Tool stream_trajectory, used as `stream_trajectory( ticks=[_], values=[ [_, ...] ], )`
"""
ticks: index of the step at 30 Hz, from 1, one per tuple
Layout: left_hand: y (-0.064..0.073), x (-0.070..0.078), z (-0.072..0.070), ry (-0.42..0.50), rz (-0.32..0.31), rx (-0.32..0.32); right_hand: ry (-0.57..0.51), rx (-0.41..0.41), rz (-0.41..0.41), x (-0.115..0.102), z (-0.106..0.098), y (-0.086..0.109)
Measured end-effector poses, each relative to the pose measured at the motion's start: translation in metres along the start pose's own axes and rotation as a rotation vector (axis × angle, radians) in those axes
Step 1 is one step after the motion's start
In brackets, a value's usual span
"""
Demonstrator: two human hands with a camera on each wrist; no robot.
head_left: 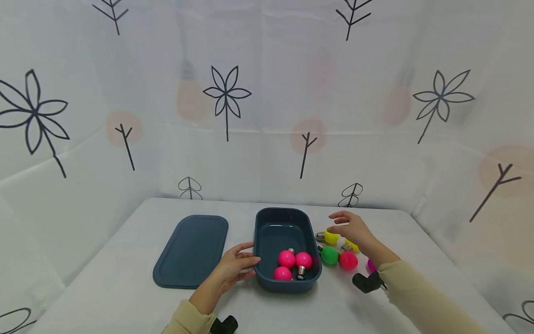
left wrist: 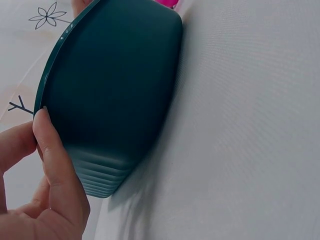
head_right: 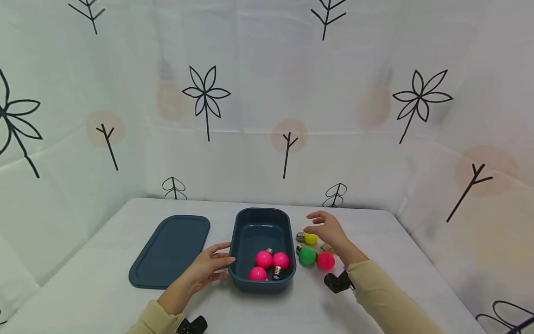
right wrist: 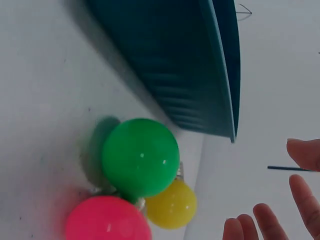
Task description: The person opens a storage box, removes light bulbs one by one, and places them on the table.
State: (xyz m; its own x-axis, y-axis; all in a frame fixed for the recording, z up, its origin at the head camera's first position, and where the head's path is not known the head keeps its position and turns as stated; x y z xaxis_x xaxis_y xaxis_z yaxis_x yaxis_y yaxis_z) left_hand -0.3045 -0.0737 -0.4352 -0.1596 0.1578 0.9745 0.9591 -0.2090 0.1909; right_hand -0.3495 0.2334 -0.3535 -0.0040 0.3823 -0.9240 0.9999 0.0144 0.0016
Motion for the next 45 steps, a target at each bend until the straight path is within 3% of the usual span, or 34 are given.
stream_trajectory(
  ticks=[8,20,33,45],
  values=[
    [0.003,0.003,0.0,0.005,0.028,-0.009,-0.046,-0.014,0.009,-0.006,0.015,-0.007],
    [0.003,0.002,0.001,-0.001,0.022,-0.006,-0.061,-0.042,0.019,-0.019,0.034,-0.011],
    [0.003,0.002,0.0,-0.002,0.011,0.001,-0.112,-0.174,-0.042,-0.036,0.063,-0.014],
    [0.003,0.002,0.0,-0.004,0.007,0.002,-0.139,-0.326,-0.027,-0.038,0.09,-0.019]
  ],
)
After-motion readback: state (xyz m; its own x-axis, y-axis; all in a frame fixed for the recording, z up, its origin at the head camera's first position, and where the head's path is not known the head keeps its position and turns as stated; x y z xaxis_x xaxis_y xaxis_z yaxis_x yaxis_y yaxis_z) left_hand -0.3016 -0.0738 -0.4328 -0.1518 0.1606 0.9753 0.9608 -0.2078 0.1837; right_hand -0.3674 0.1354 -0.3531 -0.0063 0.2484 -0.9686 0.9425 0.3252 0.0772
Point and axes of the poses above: each hand's wrist, its own y-axis away from the middle knuckle, its own z-axis out of the palm, x = y × z, the point moved 8 cm from there along -y, towards the middle knuckle, and after that the axes turned 15 degrees about -y, right-handed, at the moved point
